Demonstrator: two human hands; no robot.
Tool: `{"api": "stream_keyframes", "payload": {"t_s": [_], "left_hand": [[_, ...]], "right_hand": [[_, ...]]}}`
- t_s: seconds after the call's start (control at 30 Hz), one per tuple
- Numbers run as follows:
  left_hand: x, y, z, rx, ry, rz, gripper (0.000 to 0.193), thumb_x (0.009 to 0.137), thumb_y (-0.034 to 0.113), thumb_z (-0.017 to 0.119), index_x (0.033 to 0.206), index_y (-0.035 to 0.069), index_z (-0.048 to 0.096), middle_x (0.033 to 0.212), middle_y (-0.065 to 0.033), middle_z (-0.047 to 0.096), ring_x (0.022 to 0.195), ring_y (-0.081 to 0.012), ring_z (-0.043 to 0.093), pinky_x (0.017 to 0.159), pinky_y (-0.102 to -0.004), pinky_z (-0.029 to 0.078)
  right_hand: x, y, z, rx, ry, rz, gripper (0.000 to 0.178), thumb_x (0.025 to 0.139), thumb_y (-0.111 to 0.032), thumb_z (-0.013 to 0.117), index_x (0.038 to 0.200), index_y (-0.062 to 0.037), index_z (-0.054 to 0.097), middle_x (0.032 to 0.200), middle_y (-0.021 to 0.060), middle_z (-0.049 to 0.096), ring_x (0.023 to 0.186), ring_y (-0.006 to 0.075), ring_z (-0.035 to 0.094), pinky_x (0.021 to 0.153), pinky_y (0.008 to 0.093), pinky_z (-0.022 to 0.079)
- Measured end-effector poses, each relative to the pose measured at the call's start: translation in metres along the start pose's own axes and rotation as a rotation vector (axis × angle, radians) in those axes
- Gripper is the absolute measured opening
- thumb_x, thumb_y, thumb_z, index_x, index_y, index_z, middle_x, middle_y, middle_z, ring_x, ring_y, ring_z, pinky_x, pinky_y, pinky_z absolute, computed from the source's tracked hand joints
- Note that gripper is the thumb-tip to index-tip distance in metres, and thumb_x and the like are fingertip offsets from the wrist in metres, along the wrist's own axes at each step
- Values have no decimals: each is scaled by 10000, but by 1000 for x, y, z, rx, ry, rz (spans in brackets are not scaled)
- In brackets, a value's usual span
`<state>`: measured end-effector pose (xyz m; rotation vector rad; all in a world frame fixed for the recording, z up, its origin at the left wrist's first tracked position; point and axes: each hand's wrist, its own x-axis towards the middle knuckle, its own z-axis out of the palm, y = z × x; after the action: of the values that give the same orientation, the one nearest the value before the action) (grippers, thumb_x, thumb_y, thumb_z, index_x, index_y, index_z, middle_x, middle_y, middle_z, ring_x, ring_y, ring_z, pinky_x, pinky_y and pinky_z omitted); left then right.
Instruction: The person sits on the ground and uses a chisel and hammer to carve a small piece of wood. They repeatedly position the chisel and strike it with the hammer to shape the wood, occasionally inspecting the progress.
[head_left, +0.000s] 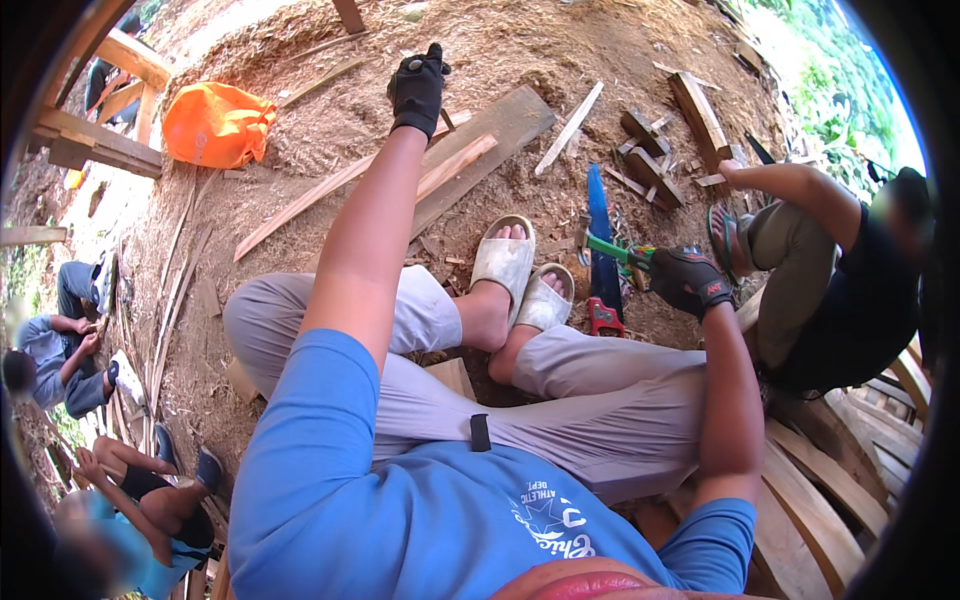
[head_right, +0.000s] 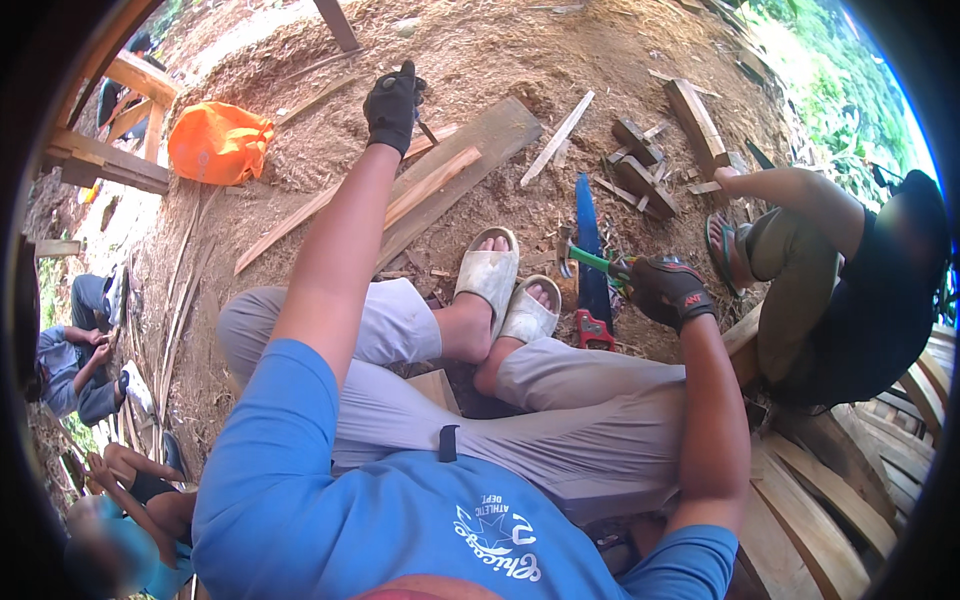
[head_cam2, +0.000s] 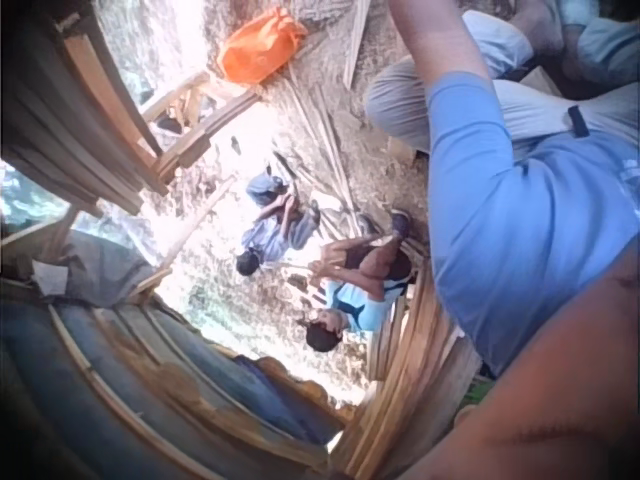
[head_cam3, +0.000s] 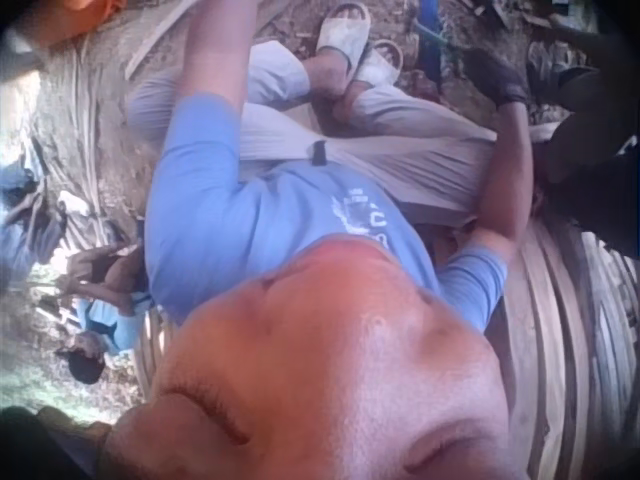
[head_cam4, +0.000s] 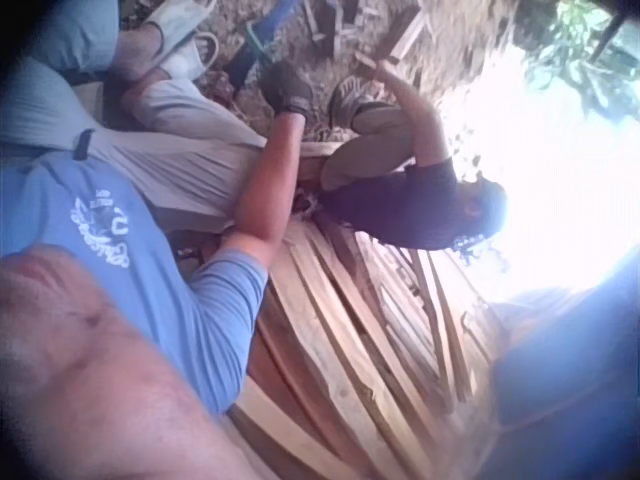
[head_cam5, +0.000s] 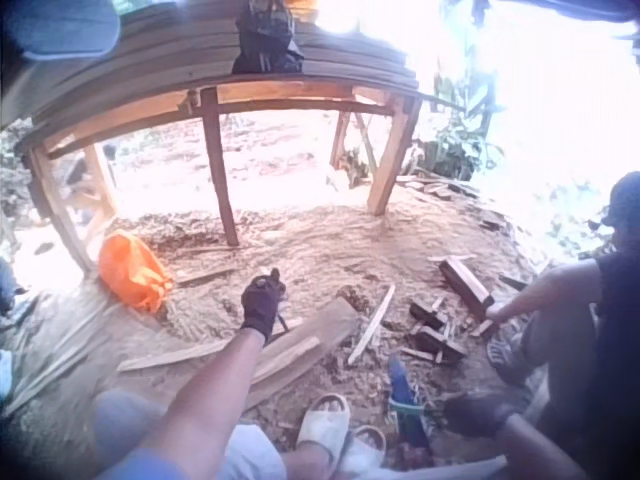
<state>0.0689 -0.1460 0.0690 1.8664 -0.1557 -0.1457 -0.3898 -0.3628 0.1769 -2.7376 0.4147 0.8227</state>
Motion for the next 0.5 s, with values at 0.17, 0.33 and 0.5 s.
{"api": "stream_keyframes", "payload": {"t_s": [0.17, 0.33, 0.5], "left_hand": [[-2, -10, 40, 114, 23, 76, 512, 963, 565, 684, 761, 98, 730, 674, -108, 702, 675, -311, 674, 689, -439, 524], [-22, -14, 44, 0, -64, 68, 495, 976, 561, 674, 764, 114, 712, 653, -81, 686, 666, -284, 667, 675, -444, 517], [-47, -7, 19, 36, -78, 25, 440, 987, 482, 711, 777, 96, 695, 654, -26, 675, 606, -181, 626, 622, -367, 500]], "right_hand": [[4, -3, -10, -25, 3, 46, 179, 925, -238, 634, 990, -80, 687, 908, 209, 719, 842, 432, 695, 742, 525, 536], [1, -6, -23, 19, -21, 73, 255, 922, -285, 639, 1010, -54, 700, 950, 216, 737, 907, 423, 719, 798, 519, 564], [1, -5, -29, 68, 33, 6, 199, 912, -223, 635, 1018, -65, 691, 865, 220, 702, 821, 433, 676, 732, 511, 521]]}}
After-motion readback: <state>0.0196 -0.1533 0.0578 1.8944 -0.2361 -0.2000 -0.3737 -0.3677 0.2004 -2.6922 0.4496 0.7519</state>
